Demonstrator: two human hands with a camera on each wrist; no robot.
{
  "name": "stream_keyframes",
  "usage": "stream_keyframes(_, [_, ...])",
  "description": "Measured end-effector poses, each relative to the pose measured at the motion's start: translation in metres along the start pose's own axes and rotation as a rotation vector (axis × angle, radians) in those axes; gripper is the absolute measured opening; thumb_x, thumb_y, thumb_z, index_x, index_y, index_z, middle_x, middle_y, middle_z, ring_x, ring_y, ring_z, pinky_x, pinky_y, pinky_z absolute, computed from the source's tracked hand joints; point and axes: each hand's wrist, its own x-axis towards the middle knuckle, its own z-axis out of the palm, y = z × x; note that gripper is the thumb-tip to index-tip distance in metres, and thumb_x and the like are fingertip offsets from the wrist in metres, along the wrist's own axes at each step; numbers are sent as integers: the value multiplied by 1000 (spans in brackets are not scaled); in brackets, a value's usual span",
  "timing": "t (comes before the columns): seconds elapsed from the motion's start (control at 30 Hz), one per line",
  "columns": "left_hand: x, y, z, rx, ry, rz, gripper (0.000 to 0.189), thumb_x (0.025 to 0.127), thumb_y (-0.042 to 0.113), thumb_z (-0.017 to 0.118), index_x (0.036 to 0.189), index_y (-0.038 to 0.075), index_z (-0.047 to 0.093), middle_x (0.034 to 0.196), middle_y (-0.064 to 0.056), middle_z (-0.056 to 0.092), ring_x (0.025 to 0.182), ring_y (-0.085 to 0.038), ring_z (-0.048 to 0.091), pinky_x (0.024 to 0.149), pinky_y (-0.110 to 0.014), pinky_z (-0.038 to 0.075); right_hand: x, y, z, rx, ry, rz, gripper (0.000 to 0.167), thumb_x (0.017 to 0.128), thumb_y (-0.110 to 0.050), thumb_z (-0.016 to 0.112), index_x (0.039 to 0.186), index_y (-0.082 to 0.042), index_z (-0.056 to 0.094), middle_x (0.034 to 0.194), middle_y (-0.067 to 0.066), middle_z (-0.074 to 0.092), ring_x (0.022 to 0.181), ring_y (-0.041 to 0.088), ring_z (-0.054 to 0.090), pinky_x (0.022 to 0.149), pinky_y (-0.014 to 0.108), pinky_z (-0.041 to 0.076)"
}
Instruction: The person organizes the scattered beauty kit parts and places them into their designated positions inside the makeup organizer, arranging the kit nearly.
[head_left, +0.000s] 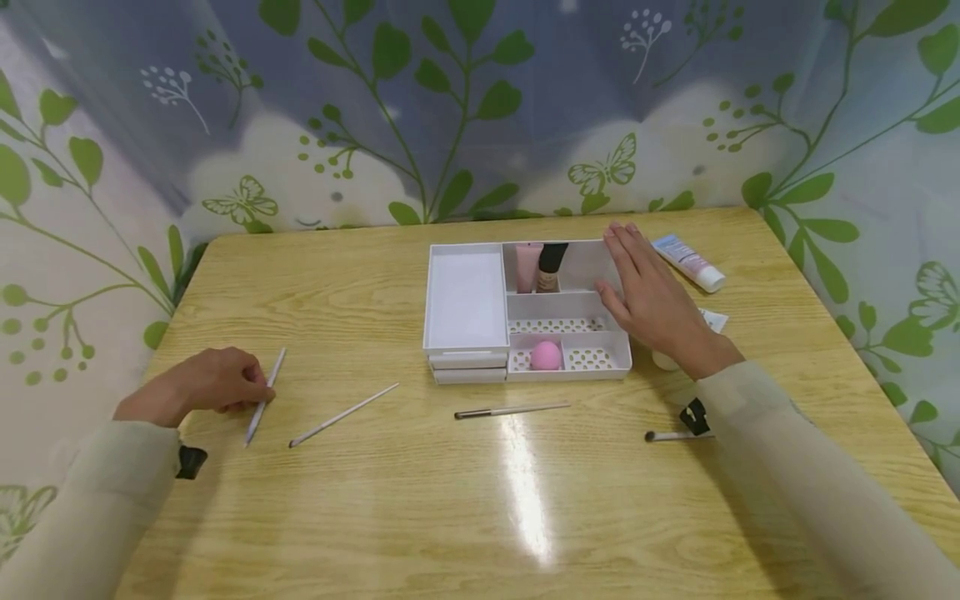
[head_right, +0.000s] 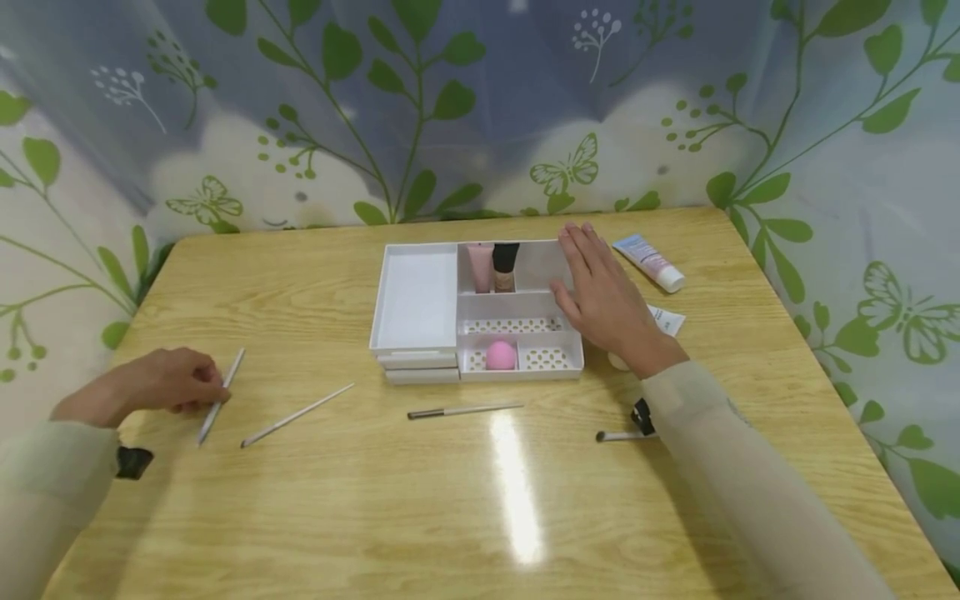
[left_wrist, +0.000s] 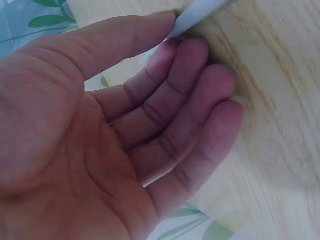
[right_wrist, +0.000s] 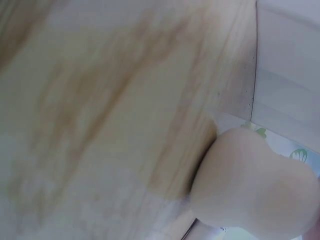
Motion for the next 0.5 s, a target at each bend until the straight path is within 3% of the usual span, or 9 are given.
stream_keyframes(0.27, [5,2,4,42,52,13,20,98,25,72,89,7,71,67,1,64,62,-14,56,65,-31,46,-1,1,-1,3,-9,7,71,112,-22,57,168,9,26,176,30,27,165,48,23,137,56,19])
stream_keyframes(0.5, [8,1,6,121,137,30,24,95,31,72,89,7,70,76,0,65,70,-17,56,65,-31,45,-1,1,0,4,-1,-6,71,112,-20,58,167,11,27,175,31,27,164,49,24,137,57,20])
